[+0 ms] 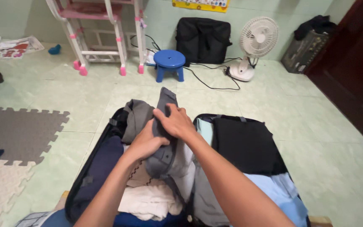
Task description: The person unzips a pink suitcase, opens it, and removes several items including clothing and toiletries. They handle the items one by one and place them on the bed.
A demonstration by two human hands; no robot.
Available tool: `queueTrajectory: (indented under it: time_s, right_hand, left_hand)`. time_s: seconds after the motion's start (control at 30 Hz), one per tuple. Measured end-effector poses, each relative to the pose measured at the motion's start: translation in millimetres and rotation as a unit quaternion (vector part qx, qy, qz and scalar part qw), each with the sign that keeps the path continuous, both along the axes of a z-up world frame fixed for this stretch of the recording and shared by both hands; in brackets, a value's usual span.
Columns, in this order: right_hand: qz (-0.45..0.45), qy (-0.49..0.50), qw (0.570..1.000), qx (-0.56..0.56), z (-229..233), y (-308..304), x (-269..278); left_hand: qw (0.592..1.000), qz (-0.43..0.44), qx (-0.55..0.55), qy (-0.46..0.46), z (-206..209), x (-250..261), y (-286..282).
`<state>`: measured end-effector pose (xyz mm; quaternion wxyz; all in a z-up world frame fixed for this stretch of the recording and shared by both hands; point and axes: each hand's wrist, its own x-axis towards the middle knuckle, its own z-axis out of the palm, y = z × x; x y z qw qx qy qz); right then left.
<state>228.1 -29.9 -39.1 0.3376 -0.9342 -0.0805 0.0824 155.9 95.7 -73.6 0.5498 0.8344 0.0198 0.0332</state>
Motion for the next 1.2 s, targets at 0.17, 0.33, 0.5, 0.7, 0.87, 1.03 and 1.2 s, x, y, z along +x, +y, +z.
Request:
queueTrajectory:
  time_s: [0.17, 0.33, 0.5, 0.7, 0.87, 1.03, 1.2]
  right_hand:
    - [0.020, 0.009, 0.994, 0.111, -1.9, -21.6, 9.6]
    - [0.033, 0.139, 0.967, 0.210, -30.0, -53.3, 20.2]
    - [0.029, 0.107, 0.961, 0.252, -47.4, -59.9, 32.5]
    - [-0.002, 0.111, 0.972, 0.207, -46.4, -71.4, 42.3]
    - [-0.010, 0.129, 0.971, 0.201, -43.2, -78.3, 39.8]
    - [0.005, 0.124, 0.974, 0.188, -59.9, -72.4, 30.2]
    - [0.089, 0.059, 0.984, 0.145, -92.0, -56.0, 2.7]
  left_hand:
    - [0.994, 0.052, 0.083, 0.042, 18.2, -11.3, -16.5]
    - [0.992, 0.082, 0.025, 0.088, 19.8, -32.9, 4.4]
    - [0.990, 0.088, 0.079, 0.073, 16.7, -29.4, 1.6]
    - [0.996, 0.055, -0.012, 0.075, 18.9, -29.0, 5.0]
    - [0.992, 0.011, -0.114, 0.059, 17.4, -29.9, 10.6]
    - [0.984, 0.009, -0.170, 0.060, 4.1, -39.8, 29.4]
    - [0.961, 0.108, -0.212, 0.137, -25.8, -61.5, 61.2]
